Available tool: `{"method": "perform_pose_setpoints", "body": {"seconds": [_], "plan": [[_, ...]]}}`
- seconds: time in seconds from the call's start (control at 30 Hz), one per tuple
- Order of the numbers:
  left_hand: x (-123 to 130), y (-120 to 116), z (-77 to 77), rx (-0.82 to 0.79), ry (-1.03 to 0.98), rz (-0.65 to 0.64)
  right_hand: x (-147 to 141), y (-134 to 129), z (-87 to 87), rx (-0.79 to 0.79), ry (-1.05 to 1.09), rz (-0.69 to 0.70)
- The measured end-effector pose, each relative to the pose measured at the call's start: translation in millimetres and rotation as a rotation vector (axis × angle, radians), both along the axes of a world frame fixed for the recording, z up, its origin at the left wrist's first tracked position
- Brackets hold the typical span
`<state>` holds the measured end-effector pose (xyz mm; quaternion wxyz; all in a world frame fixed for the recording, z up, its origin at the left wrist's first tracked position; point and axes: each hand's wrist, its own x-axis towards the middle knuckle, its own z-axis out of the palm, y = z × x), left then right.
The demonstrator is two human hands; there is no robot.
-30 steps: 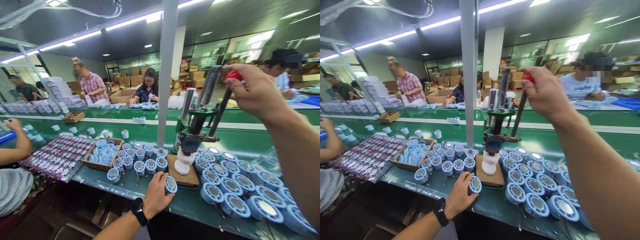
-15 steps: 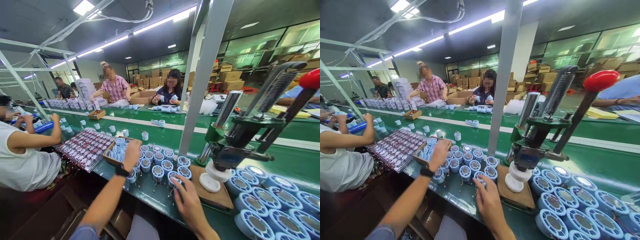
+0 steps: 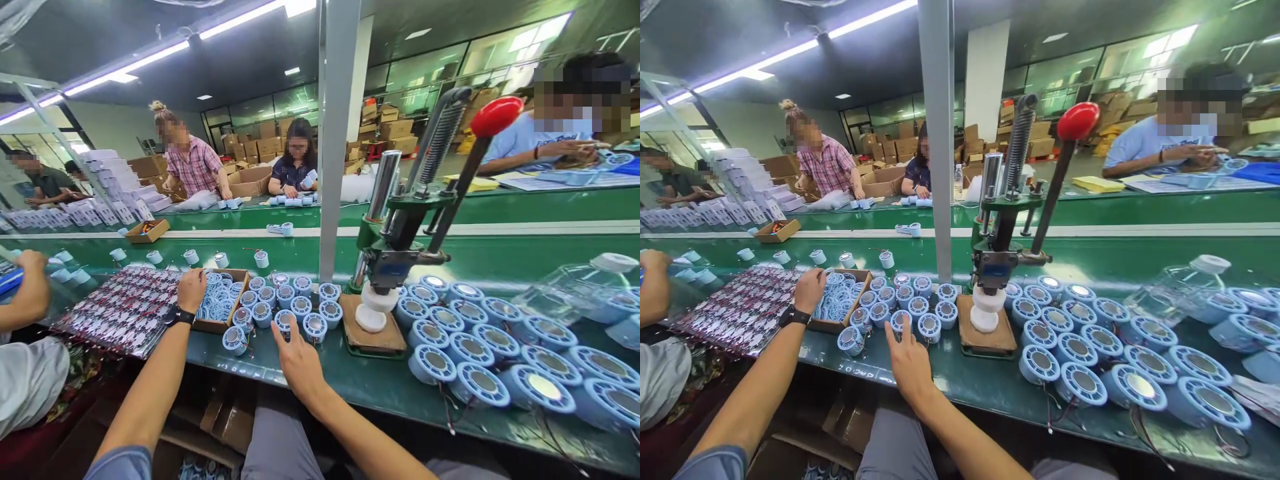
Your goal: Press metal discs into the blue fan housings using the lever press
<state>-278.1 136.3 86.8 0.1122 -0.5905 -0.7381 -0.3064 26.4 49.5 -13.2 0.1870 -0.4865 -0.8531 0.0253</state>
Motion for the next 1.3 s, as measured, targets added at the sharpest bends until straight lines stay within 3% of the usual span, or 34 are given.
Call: {"method": "perform_pose_setpoints", "body": {"seconds": [0.07,0.23,0.37,0.47,0.57,0.63,0.7,0.8,0.93,1.1,1.3], "plan": [[15.3,-4.6,6.2,0.074,-0.053,-0.014,-11.1,1.5,5.4,-0.107,-0.087,-0.066],[55.3,-37.0,18.2,0.187,-0.213,-0.095,-9.2,2.5,19.7,-0.172,-0.140,-0.032],[89.2,-77.6,12.7,0.163,-0.323,-0.206,8.7,13.3,49.4,-0.257,-0.152,-0.015],[125.6,-106.7,-9.8,0.001,-0.394,-0.402,26.9,42.9,74.8,-0.214,-0.090,-0.088],[168.3,-122.9,-46.5,-0.277,-0.431,-0.643,42.1,89.5,87.6,-0.197,-0.087,-0.148],[192.4,-124.5,-72.6,-0.344,-0.394,-0.698,45.1,120.2,86.9,-0.213,-0.115,-0.119],[207.8,-121.2,-94.9,-0.292,-0.324,-0.659,41.4,143.7,81.5,-0.237,-0.144,-0.045],[214.6,-115.4,-117.1,-0.179,-0.233,-0.578,26.7,164.1,73.0,-0.252,-0.162,0.050],[210.8,-114.9,-129.8,-0.083,-0.180,-0.568,0.0,180.4,68.4,-0.266,-0.134,0.108],[207.1,-118.3,-132.9,-0.111,-0.152,-0.594,-25.2,199.8,68.0,-0.373,-0.134,0.159],[208.4,-118.9,-128.3,-0.188,-0.122,-0.575,-33.3,201.3,68.9,-0.353,-0.118,0.142]]}}
